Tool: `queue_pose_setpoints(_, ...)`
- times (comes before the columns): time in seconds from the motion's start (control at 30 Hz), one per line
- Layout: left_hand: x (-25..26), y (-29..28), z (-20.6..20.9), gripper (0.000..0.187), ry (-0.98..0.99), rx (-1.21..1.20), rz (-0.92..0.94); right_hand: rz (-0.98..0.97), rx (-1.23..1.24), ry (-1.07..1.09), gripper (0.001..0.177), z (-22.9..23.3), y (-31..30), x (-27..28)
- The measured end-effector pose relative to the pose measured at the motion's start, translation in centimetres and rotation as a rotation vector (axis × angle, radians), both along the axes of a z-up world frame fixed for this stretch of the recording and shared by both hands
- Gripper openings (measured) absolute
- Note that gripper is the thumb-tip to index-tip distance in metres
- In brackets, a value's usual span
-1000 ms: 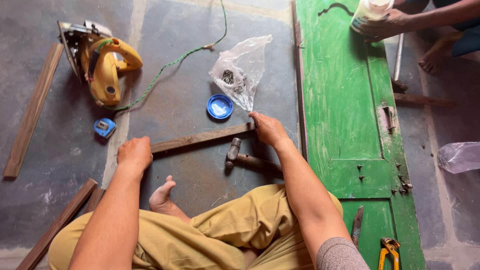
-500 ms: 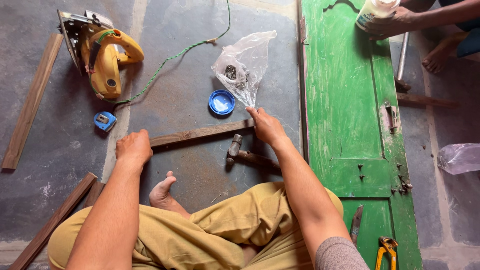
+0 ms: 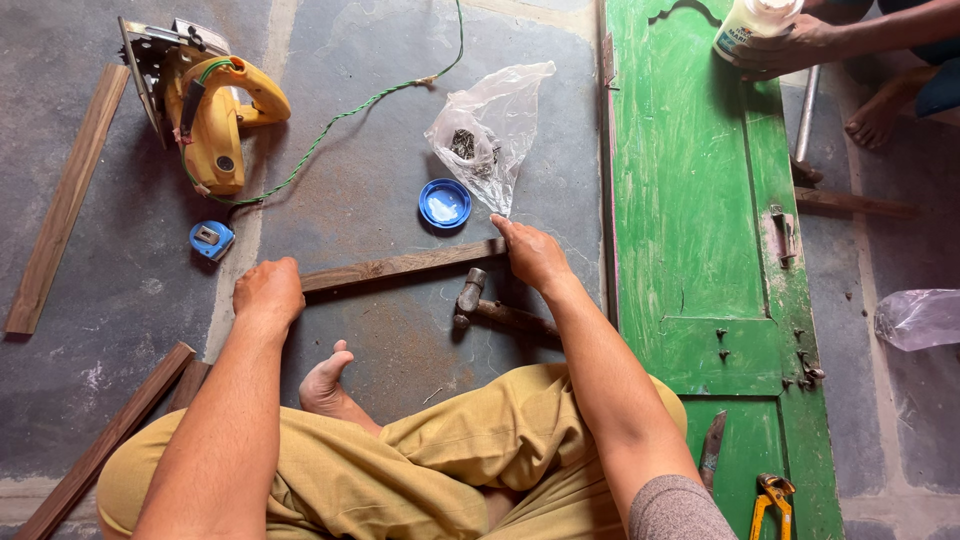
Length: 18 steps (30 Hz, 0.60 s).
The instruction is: The person prepares wooden strips for assembly by applying glue from a container and using a hammer to drive small nails into the wood while working on a green door panel.
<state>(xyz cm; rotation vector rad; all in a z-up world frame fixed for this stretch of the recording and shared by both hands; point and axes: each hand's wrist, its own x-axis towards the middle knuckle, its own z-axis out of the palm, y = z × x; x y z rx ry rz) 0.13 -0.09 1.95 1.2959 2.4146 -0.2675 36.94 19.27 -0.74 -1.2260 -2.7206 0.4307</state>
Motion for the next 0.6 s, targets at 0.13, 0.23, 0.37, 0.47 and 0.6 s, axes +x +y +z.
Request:
queue_pose_setpoints(0.13,0.1,-0.1,-0.4,0.028,0.001,-0.002,-0.009,-0.018,-0.023,0.012,0.06,0.2,-0.3,0.2)
queue_pose_setpoints(0.23,0.0,0.0,-0.3,0.028,0.017,0.002,-0.015,-0.012,-0.01,0.018,0.062,0.2,-0.1,0.0)
queue_pose_setpoints(0.37,0.2,0.0,0.1,0.029,-0.013,0.009,0.02,-0.036,-0.036,-0.017,0.064,0.1,-0.2,-0.1)
queue_pose_setpoints(0.47,0.4,0.3,0.6,0.03,-0.043,0.009,0.03,-0.054,-0.049,-0.025,0.067,0.3,-0.3,0.1)
queue_pose_setpoints(0.6,0.3,0.3,1.3,0.033,-0.061,-0.009,0.052,-0.028,-0.06,-0.011,0.068,0.9,-0.4,-0.4)
